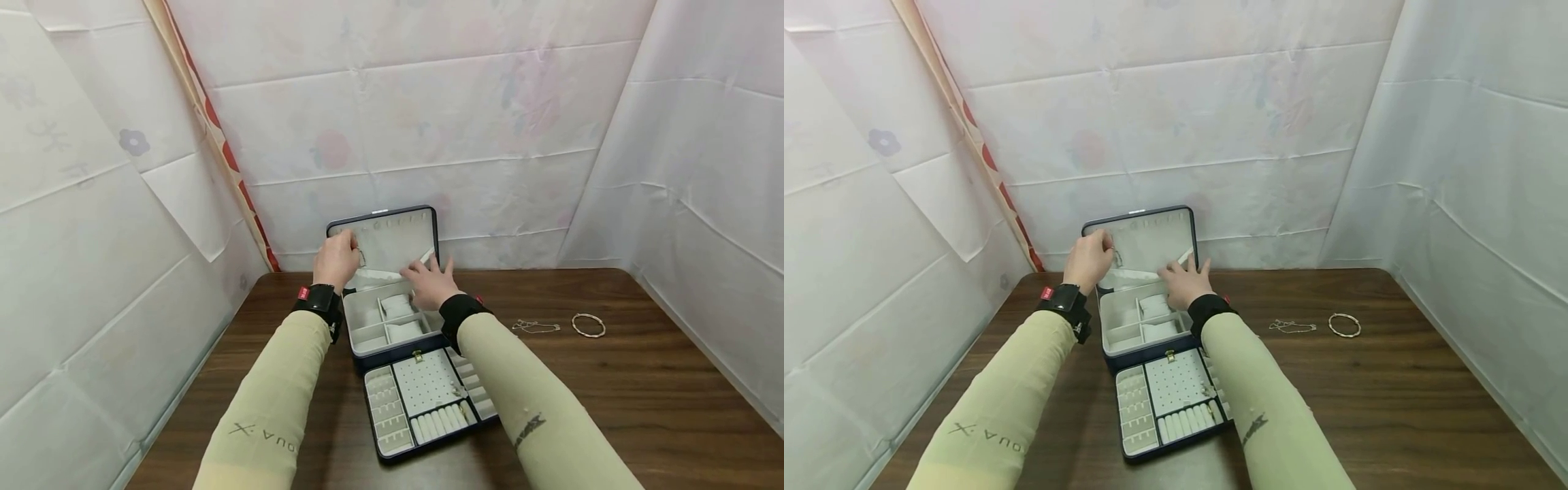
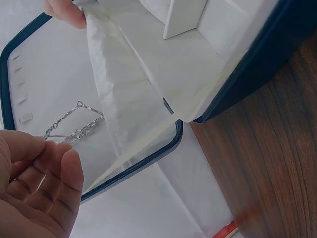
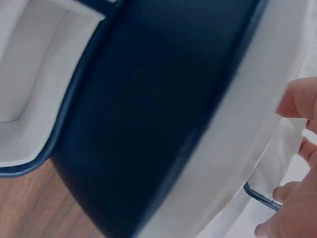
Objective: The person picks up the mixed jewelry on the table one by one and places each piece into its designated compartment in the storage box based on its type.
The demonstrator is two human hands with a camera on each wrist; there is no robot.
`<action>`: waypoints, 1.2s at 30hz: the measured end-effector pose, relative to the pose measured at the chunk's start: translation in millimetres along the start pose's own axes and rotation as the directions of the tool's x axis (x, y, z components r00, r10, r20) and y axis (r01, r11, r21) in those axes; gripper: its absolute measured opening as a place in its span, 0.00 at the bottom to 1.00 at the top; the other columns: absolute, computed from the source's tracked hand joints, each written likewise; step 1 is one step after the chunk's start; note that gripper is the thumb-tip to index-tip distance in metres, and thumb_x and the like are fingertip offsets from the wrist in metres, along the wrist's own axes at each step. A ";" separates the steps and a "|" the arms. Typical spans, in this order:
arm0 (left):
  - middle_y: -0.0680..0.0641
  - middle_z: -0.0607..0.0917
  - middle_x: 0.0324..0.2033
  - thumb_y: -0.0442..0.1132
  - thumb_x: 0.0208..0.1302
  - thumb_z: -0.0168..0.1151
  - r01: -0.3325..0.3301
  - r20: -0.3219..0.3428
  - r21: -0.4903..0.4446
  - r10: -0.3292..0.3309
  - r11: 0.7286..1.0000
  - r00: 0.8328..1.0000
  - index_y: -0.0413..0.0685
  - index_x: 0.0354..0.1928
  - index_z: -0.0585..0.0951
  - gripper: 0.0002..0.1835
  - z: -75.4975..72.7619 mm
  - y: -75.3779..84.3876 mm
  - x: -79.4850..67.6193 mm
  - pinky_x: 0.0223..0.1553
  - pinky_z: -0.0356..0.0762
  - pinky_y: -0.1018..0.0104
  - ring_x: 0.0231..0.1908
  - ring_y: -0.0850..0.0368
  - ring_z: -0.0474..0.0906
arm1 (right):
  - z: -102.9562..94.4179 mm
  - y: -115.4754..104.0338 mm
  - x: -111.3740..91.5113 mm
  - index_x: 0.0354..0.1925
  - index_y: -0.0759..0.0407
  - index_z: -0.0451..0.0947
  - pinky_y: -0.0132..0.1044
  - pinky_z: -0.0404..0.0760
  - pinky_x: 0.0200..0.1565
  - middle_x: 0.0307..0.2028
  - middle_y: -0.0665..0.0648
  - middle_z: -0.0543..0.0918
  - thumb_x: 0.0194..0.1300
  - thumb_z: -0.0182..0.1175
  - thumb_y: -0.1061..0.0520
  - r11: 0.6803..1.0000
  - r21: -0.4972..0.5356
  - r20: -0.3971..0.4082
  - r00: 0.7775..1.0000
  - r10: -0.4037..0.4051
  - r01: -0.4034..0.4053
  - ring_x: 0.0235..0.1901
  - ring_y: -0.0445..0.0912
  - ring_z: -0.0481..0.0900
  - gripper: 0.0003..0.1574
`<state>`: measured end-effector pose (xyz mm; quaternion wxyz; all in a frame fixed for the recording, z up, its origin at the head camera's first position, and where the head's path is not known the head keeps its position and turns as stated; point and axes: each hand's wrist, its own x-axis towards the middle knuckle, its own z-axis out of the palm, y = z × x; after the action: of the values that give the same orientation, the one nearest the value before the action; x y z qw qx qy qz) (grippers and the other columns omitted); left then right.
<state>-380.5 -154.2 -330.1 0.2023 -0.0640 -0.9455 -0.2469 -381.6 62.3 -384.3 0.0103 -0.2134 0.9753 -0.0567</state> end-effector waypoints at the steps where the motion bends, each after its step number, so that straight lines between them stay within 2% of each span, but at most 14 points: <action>1: 0.42 0.84 0.38 0.30 0.72 0.53 0.003 0.000 0.001 -0.003 1.000 1.000 0.45 0.38 0.77 0.05 0.6 -0.3 0.6 0.33 0.71 0.54 0.32 0.47 0.77 | 1.4 1.2 0.4 0.78 0.40 0.59 0.74 0.30 0.70 0.76 0.52 0.60 0.71 0.57 0.60 1.000 0.014 -0.002 1.000 -0.005 0.005 0.79 0.68 0.39 0.42; 7: 0.42 0.85 0.37 0.30 0.72 0.53 0.016 -0.012 0.027 -0.016 1.000 1.000 0.44 0.38 0.78 0.06 2.8 -5.3 2.2 0.35 0.74 0.52 0.33 0.46 0.79 | 0.3 1.1 1.2 0.78 0.41 0.58 0.74 0.30 0.69 0.78 0.53 0.58 0.70 0.55 0.62 0.996 0.086 -0.001 1.000 -0.021 0.021 0.79 0.67 0.39 0.43; 14: 0.39 0.86 0.39 0.31 0.74 0.53 0.014 -0.012 0.074 -0.013 0.997 1.000 0.42 0.41 0.80 0.06 4.4 -9.2 0.2 0.37 0.77 0.48 0.35 0.41 0.81 | -9.8 -4.1 -1.5 0.77 0.41 0.61 0.74 0.32 0.69 0.78 0.54 0.59 0.72 0.56 0.60 0.997 0.069 0.002 0.999 -0.041 0.040 0.78 0.67 0.43 0.40; 22: 0.42 0.85 0.33 0.31 0.73 0.56 -0.051 -0.028 0.193 0.058 0.980 0.998 0.43 0.36 0.79 0.06 11.3 -16.8 -3.0 0.33 0.79 0.44 0.32 0.40 0.83 | -15.7 -5.6 -1.8 0.78 0.42 0.60 0.74 0.33 0.70 0.77 0.54 0.60 0.72 0.56 0.60 0.997 0.060 0.021 0.998 -0.051 0.050 0.78 0.67 0.43 0.40; 28: 0.42 0.82 0.28 0.29 0.74 0.53 -0.099 0.031 0.291 0.093 0.952 0.995 0.43 0.28 0.78 0.13 13.6 -19.3 -5.2 0.28 0.76 0.46 0.27 0.41 0.81 | -18.4 -5.0 -1.5 0.78 0.42 0.60 0.74 0.34 0.70 0.78 0.54 0.59 0.72 0.56 0.60 0.997 0.058 0.029 0.998 -0.049 0.047 0.79 0.67 0.43 0.41; 31: 0.42 0.84 0.29 0.29 0.73 0.53 -0.104 0.073 0.326 0.085 0.940 0.994 0.43 0.26 0.80 0.15 13.9 -19.9 -5.7 0.29 0.78 0.45 0.29 0.41 0.83 | -18.9 -4.1 -1.1 0.78 0.42 0.59 0.74 0.34 0.70 0.78 0.55 0.59 0.72 0.56 0.61 0.997 0.062 0.023 0.999 -0.044 0.043 0.79 0.67 0.42 0.42; 33: 0.41 0.85 0.32 0.29 0.73 0.52 -0.099 0.111 0.344 0.064 0.934 0.992 0.42 0.29 0.83 0.15 13.4 -20.4 -6.6 0.32 0.80 0.43 0.32 0.40 0.84 | -19.7 -4.2 -1.8 0.79 0.43 0.58 0.74 0.35 0.70 0.78 0.55 0.59 0.72 0.57 0.60 0.997 0.064 0.021 0.999 -0.043 0.042 0.79 0.66 0.42 0.42; 36: 0.39 0.85 0.40 0.30 0.73 0.51 -0.094 0.179 0.354 0.031 0.930 0.983 0.40 0.40 0.86 0.13 11.6 -21.1 -8.5 0.36 0.81 0.40 0.36 0.37 0.84 | -20.1 -3.9 -2.4 0.80 0.44 0.56 0.74 0.35 0.70 0.79 0.55 0.57 0.73 0.57 0.60 0.997 0.072 0.022 0.999 -0.041 0.039 0.79 0.66 0.42 0.43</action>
<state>-381.5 -167.0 -352.1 0.1368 -0.0769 -0.9860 -0.0558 -378.7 62.0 -363.9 0.0284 -0.2331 0.9679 -0.0891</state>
